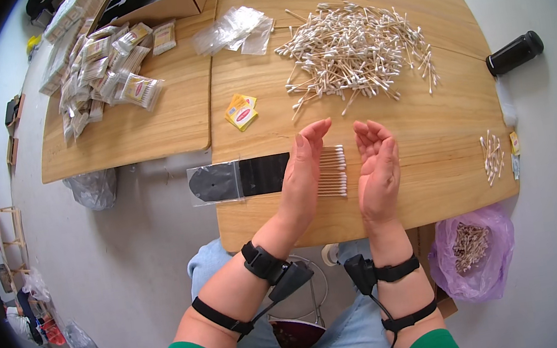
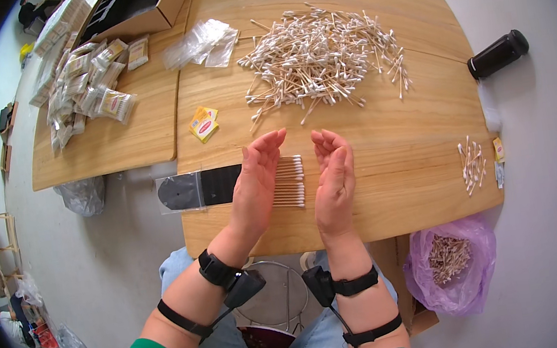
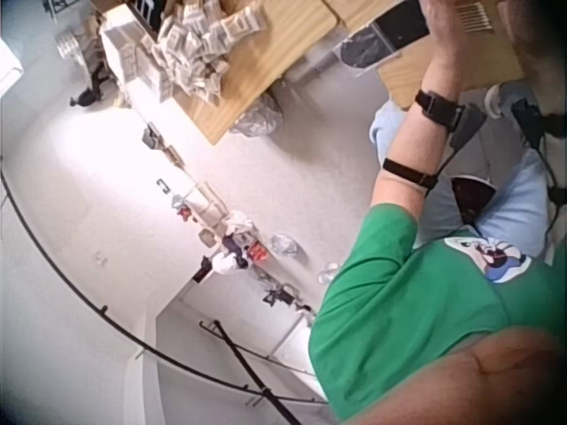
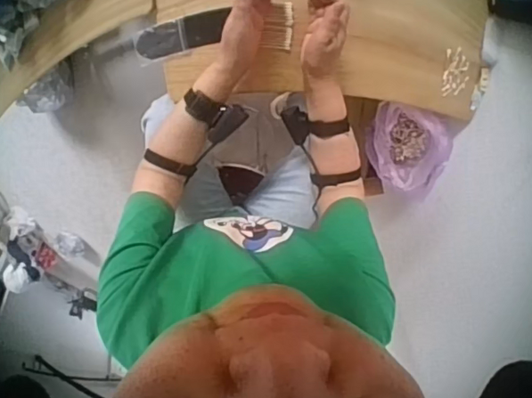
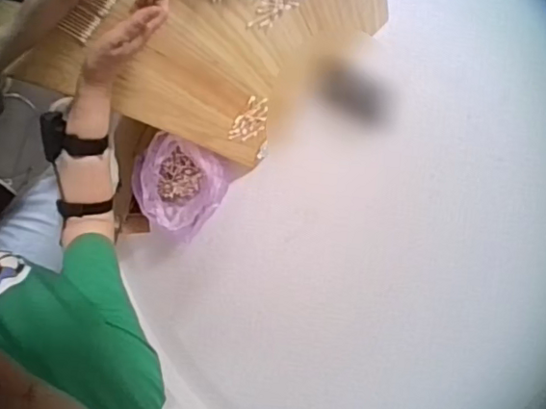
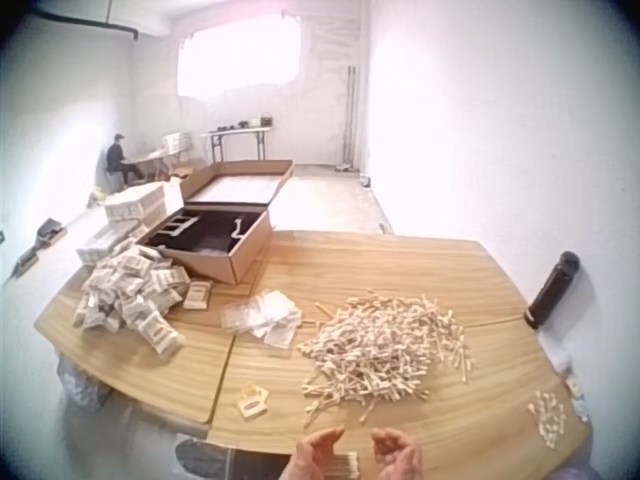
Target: Manually organizing and packing cotton swabs into plastic bags.
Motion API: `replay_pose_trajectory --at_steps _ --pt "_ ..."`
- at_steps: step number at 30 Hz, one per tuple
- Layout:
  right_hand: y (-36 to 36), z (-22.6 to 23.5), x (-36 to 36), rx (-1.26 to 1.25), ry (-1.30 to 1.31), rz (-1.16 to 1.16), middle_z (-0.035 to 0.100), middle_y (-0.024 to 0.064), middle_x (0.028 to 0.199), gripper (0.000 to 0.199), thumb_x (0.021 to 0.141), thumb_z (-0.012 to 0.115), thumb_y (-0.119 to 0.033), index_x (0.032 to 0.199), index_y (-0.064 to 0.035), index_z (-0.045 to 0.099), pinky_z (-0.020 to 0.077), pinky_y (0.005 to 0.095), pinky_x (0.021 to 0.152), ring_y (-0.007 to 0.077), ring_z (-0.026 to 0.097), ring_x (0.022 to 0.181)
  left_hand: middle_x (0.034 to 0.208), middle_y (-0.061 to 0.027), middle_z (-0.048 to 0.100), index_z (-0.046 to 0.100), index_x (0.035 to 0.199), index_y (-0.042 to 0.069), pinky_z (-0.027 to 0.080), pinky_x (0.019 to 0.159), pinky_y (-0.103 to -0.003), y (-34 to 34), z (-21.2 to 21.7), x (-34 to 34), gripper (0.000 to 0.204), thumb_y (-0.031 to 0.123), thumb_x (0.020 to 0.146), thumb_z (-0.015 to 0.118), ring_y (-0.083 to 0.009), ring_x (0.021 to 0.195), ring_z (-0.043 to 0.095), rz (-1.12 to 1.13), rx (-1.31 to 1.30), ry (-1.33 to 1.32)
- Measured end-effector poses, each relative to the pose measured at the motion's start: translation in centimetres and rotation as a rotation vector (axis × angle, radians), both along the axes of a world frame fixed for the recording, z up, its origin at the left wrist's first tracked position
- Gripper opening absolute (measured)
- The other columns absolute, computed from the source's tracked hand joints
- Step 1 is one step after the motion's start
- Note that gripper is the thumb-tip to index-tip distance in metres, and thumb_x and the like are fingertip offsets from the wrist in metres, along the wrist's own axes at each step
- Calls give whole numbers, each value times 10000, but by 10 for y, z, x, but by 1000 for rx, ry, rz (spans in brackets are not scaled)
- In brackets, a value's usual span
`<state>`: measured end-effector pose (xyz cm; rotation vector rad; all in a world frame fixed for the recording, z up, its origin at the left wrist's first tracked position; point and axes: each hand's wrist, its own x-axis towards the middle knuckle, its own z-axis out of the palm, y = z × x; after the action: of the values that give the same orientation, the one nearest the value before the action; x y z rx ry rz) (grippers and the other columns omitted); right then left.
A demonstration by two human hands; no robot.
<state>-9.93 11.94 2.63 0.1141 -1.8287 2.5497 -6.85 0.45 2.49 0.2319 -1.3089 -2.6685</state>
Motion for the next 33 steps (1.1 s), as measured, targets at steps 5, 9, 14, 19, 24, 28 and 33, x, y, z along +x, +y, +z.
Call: replay_pose_trajectory --at_steps 5,9,14,19,24,28,33 --pt "1 1 -1 7 -7 15 552 167 1273 497 1082 271 -395 1275 16 473 322 385 1139 249 492 1253 1434 -150 453 437 1347 -7 189 1203 -378 1 3 -3 542 420 1079 238 -237 1393 349 17 1 7" --pt "2 0 -1 16 -11 12 552 163 1273 489 1083 271 -388 1275 15 473 324 383 1138 244 492 1252 1415 -149 473 456 1321 -1 196 1202 -378 -3 4 -6 529 415 1079 235 -237 1382 368 42 57 48" --pt "0 4 1 78 49 74 499 153 1328 480 1088 258 -367 1317 14 439 296 378 1166 235 447 1306 1408 -151 479 464 1307 2 207 1198 -378 -6 4 -4 521 407 1081 227 -235 1374 380 54 72 13" --pt "-21 11 6 -22 58 183 468 139 1374 506 1080 274 -408 1345 0 414 260 375 1172 230 411 1336 1413 -147 477 468 1305 7 221 1188 -368 -1 0 -4 508 398 1083 232 -225 1369 384 83 23 4" --pt "-27 1 9 -9 32 234 448 137 1386 527 1074 279 -423 1360 1 407 273 373 1172 234 394 1348 1396 -134 491 476 1294 7 228 1182 -360 -2 -3 -2 493 389 1082 247 -209 1359 391 96 18 51" --pt "-31 0 7 -51 15 198 455 136 1379 513 1077 274 -413 1354 -4 412 274 375 1173 234 400 1343 1392 -135 495 480 1289 6 236 1179 -365 -3 -5 -5 486 385 1080 260 -212 1353 400 124 67 23" --pt "-22 12 6 -126 20 136 487 157 1354 492 1082 282 -381 1340 15 417 273 382 1175 236 426 1325 1382 -146 507 483 1287 6 268 1163 -379 -16 1 -2 487 392 1076 273 -228 1348 412 67 219 102"
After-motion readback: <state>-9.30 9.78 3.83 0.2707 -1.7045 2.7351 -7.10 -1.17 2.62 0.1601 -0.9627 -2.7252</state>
